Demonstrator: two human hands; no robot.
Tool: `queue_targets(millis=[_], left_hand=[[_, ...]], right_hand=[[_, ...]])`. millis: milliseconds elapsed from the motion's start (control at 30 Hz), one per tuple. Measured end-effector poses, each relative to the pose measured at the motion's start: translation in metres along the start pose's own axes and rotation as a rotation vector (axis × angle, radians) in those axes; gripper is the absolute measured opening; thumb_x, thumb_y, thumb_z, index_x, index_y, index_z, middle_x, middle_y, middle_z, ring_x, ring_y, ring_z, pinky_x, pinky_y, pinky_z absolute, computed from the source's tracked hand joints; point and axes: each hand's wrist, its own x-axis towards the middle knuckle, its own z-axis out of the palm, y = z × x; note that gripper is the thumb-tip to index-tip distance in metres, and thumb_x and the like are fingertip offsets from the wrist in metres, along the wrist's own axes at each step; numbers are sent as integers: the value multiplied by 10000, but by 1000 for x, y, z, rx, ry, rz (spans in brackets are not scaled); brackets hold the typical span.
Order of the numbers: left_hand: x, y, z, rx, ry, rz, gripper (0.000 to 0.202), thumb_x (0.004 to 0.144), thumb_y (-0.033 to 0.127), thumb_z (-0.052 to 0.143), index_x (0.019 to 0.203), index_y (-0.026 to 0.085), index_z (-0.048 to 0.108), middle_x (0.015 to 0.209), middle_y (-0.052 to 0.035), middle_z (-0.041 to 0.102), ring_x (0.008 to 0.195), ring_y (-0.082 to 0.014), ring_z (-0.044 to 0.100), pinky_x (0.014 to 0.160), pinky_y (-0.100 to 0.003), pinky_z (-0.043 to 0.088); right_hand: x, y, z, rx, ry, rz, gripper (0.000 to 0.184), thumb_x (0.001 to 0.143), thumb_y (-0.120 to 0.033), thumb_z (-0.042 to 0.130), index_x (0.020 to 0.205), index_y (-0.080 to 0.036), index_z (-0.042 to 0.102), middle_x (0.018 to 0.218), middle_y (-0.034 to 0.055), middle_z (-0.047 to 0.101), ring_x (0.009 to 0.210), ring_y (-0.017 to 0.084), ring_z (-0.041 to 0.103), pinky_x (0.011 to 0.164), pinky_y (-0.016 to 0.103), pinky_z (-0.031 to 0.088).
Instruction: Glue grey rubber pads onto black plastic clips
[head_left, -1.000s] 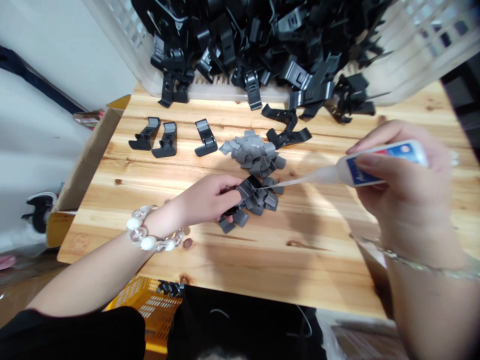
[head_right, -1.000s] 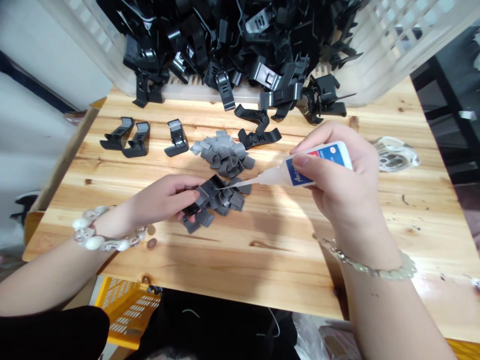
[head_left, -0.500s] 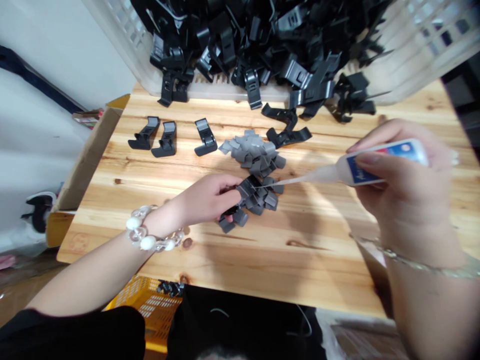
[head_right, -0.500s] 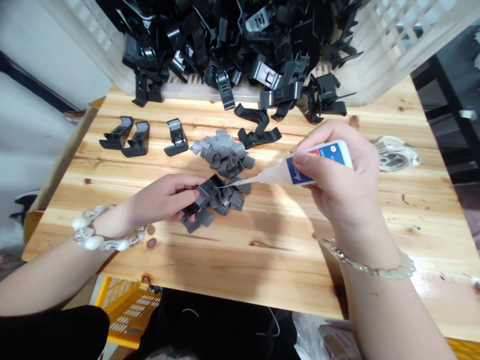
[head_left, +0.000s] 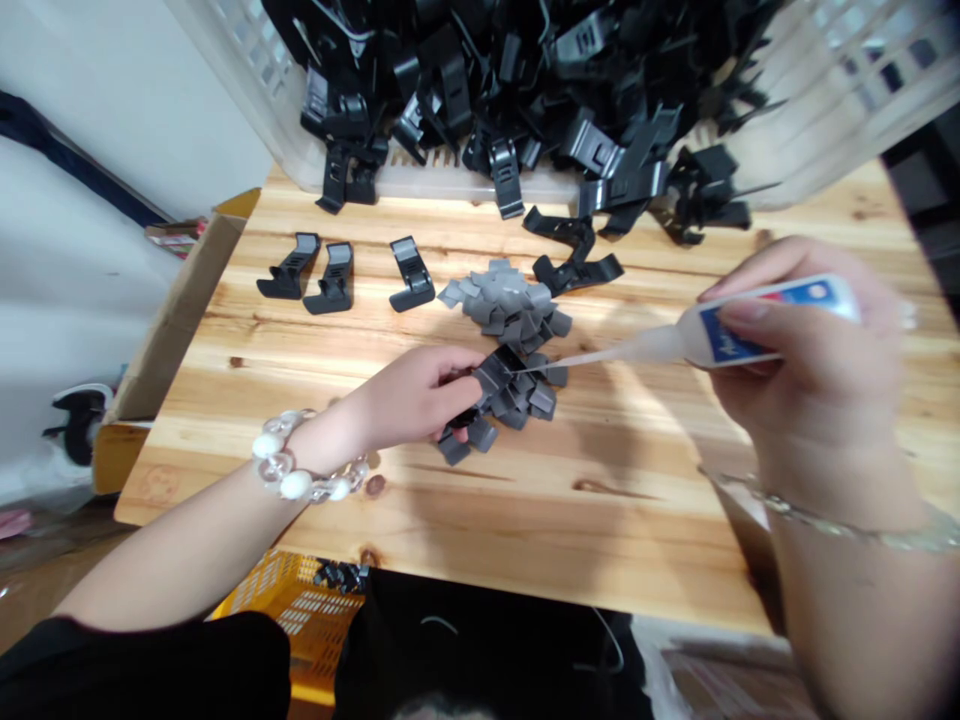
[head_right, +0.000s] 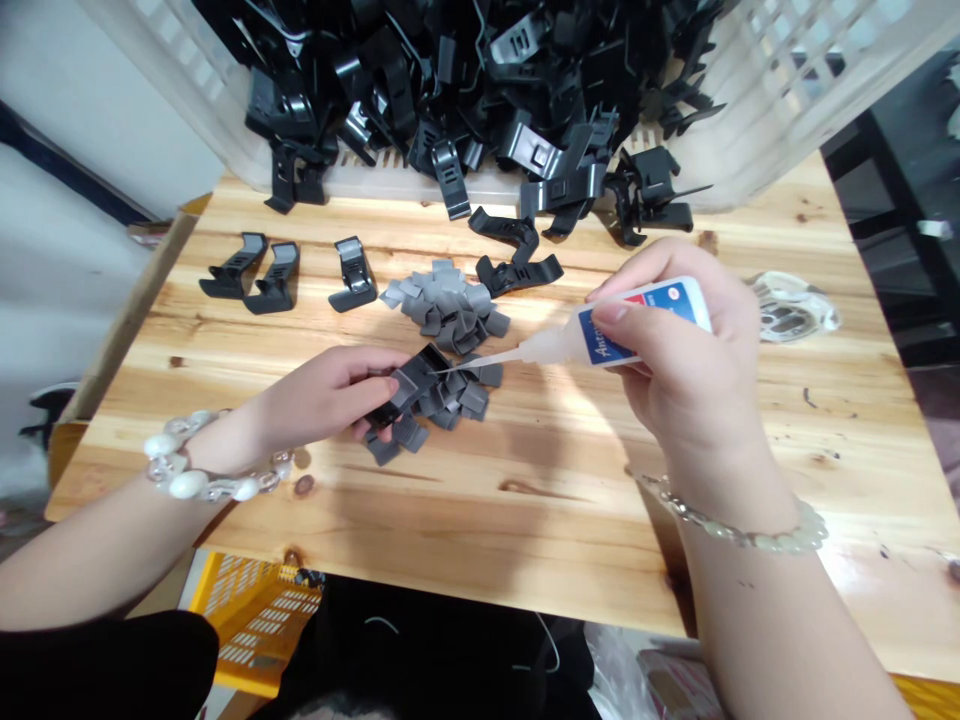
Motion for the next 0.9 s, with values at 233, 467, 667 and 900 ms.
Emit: queue_targets(millis=[233, 467, 667, 900], left_hand=[[0, 2, 0, -5, -7, 3, 184, 858, 179, 466, 896, 165, 645, 615, 17, 643, 485, -81, 576, 430, -148, 431], [0, 2, 0, -132, 32, -7, 162, 915, 220, 448, 936, 156, 595, 706, -15, 646, 598, -116, 641, 480, -177, 472], [-1, -1, 8, -456, 50, 15, 153, 945, 249, 482, 1036, 142, 543, 848, -61, 678, 810, -181, 704, 699, -296, 590], [-3, -4, 16, -413, -24, 40, 283, 953, 294, 503, 1201, 161, 530, 938, -77, 702, 798, -152, 678, 620, -230, 546]], right_hand=[[0, -4, 0, 50, 22, 24, 72, 593, -124, 648, 615, -185, 678, 439, -31, 480, 368, 83, 355, 325, 243, 192], [6, -5, 5, 290, -26, 149, 140, 625, -248, 747, 666, -196, 625, 409, -56, 446, 329, 69, 292, 319, 234, 151], [-1, -5, 6, 335, -148, 293, 189, 763, -291, 739, 867, -195, 614, 734, 42, 702, 484, 95, 560, 370, 209, 287], [-22, -3, 28, 272, -377, 568, 334, 648, -189, 825, 900, -208, 607, 742, -24, 642, 592, 129, 644, 378, 187, 440]])
